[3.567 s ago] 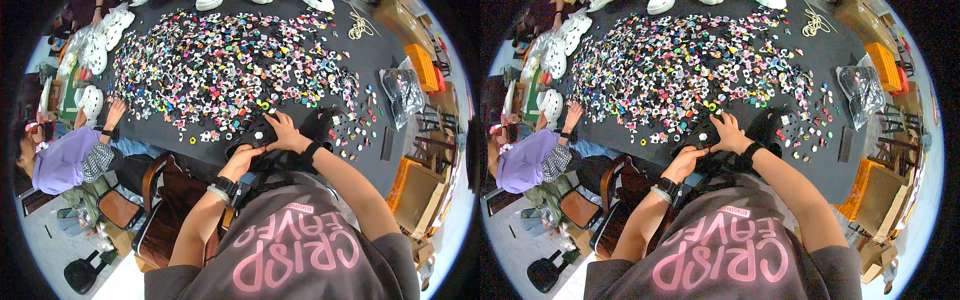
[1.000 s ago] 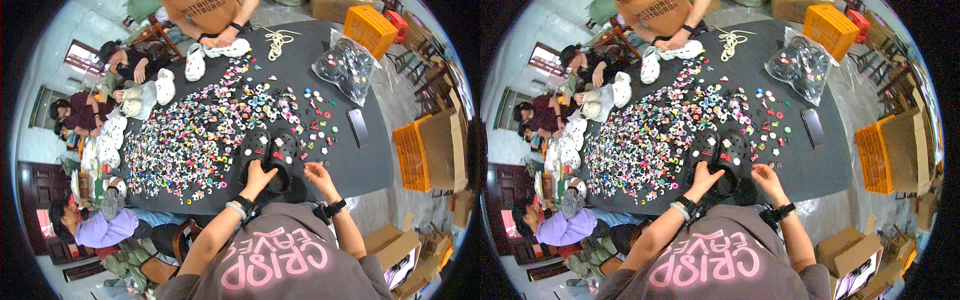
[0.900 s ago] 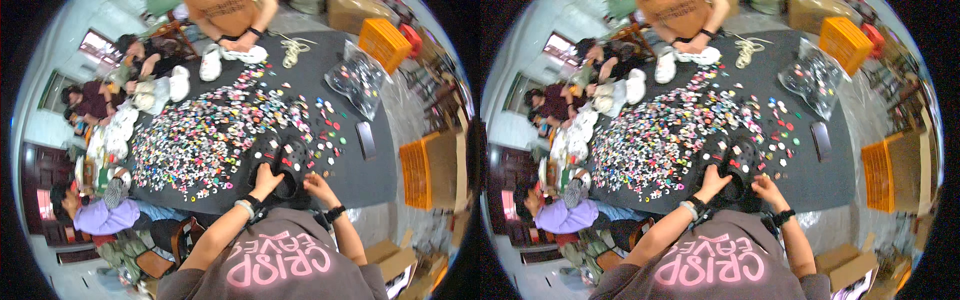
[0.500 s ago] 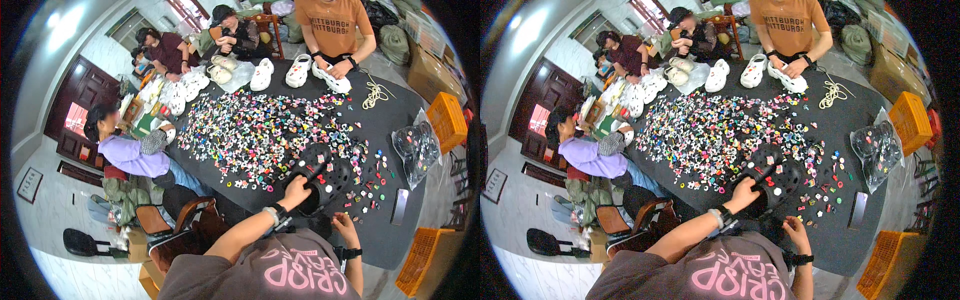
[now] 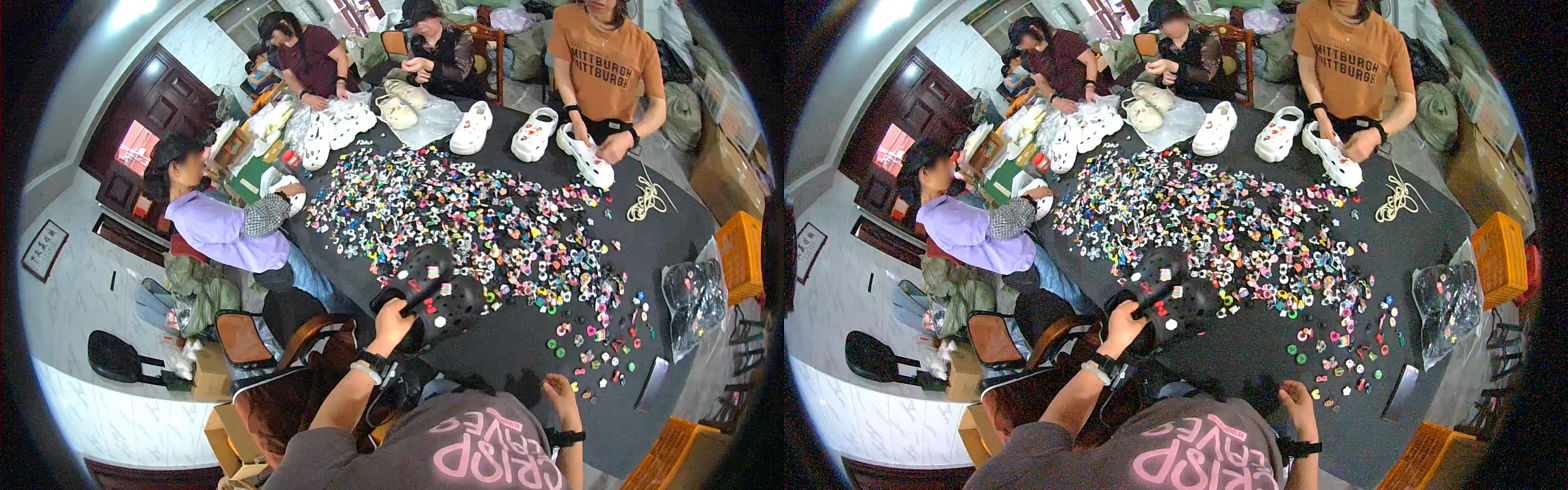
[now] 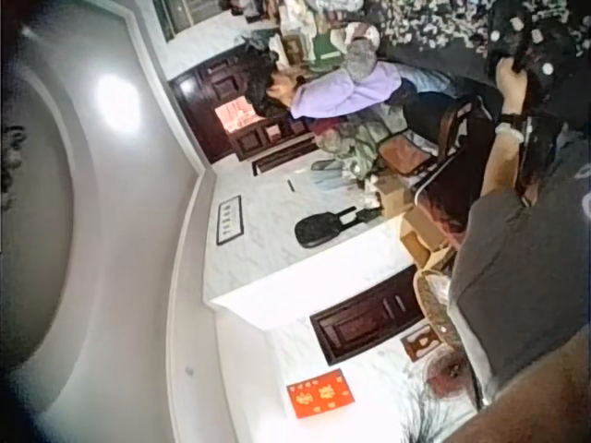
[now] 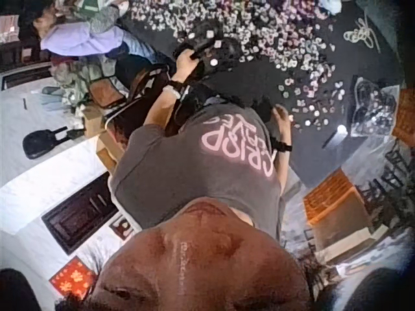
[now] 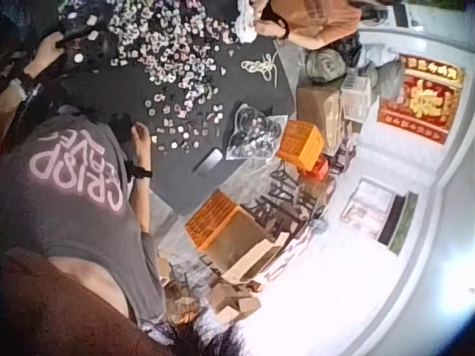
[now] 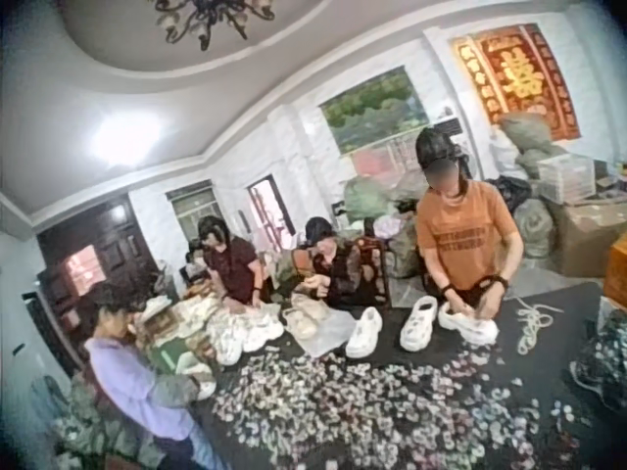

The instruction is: Decorating foam clogs with various charms and small accessories.

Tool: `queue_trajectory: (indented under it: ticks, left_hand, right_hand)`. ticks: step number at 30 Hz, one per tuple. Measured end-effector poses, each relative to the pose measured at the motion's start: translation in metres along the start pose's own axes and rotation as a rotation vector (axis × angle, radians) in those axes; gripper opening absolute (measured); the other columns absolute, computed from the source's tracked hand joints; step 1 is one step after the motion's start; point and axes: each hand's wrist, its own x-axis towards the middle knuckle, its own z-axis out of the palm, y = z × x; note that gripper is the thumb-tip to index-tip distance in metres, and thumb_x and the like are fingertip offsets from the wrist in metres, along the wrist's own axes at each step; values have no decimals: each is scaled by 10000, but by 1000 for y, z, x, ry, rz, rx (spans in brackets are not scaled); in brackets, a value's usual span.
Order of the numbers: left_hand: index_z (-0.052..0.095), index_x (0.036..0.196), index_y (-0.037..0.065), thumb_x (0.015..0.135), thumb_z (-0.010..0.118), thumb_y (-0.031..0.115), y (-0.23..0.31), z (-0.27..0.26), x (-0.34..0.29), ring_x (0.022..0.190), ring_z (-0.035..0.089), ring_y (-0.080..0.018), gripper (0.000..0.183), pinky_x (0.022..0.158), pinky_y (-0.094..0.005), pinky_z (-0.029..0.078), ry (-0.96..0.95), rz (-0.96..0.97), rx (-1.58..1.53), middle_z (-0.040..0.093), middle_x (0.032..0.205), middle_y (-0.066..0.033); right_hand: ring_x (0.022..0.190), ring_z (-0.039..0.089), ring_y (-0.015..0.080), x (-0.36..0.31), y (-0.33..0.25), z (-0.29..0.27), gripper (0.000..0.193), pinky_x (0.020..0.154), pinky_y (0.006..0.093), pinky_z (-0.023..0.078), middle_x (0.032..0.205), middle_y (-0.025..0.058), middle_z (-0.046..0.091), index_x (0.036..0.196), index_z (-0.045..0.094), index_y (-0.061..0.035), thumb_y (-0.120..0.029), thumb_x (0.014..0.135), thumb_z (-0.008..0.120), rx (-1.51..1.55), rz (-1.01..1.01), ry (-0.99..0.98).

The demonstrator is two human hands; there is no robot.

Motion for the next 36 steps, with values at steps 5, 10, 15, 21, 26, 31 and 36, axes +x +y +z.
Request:
queue_trajectory:
  ticks: [5,10,15,21,26,31,36]
  left_hand:
    - [571,749,-23,624,766,188,-73,-7,20,764,588,-371,314,665,-410,460,50,-150,-66,590,786,-184]
    - [614,752,-18,628,755,189,-131,-23,70,733,609,-364,279,662,-412,459,84,-259,-73,609,733,-205]
    - [605,723,2,613,762,212,-173,-50,131,721,612,-367,285,651,-422,463,150,-272,-52,612,723,-193]
    - [605,731,9,621,761,229,-201,-65,188,745,612,-371,291,663,-443,461,142,-286,68,614,745,-196]
    - [677,898,30,684,707,208,-214,-54,211,812,623,-383,280,747,-414,476,91,-186,-61,656,828,-201]
    - [632,939,-29,704,716,170,-233,-31,224,902,594,-408,319,813,-412,455,61,-224,-64,642,909,-221]
    - [554,927,-61,692,676,140,-252,-24,235,936,549,-450,332,811,-455,434,38,-177,70,592,942,-260]
  right_hand:
    - [936,623,182,10,-10,26,338,807,304,499,1028,87,638,1160,541,-22,-119,857,657,-266,-52,-23]
    - [960,632,208,18,-16,52,347,811,316,508,1055,134,641,1142,548,2,-106,836,672,-462,-71,-40]
    - [970,632,208,23,-17,67,345,815,312,506,1043,126,645,1137,558,-2,-99,826,673,-510,-50,-44]
    - [958,639,280,23,-24,89,387,831,363,499,1040,173,651,1115,573,17,-164,797,698,-525,-85,64]
    - [959,637,299,13,-38,105,405,831,354,499,1079,179,641,1141,587,-7,-199,801,696,-510,25,135]
    - [958,640,262,3,-46,109,396,839,347,499,1050,144,658,1141,592,-25,-253,827,668,-633,46,172]
    - [969,634,304,2,-49,113,399,825,380,505,1064,181,639,1133,595,-33,-282,828,658,-607,75,203]
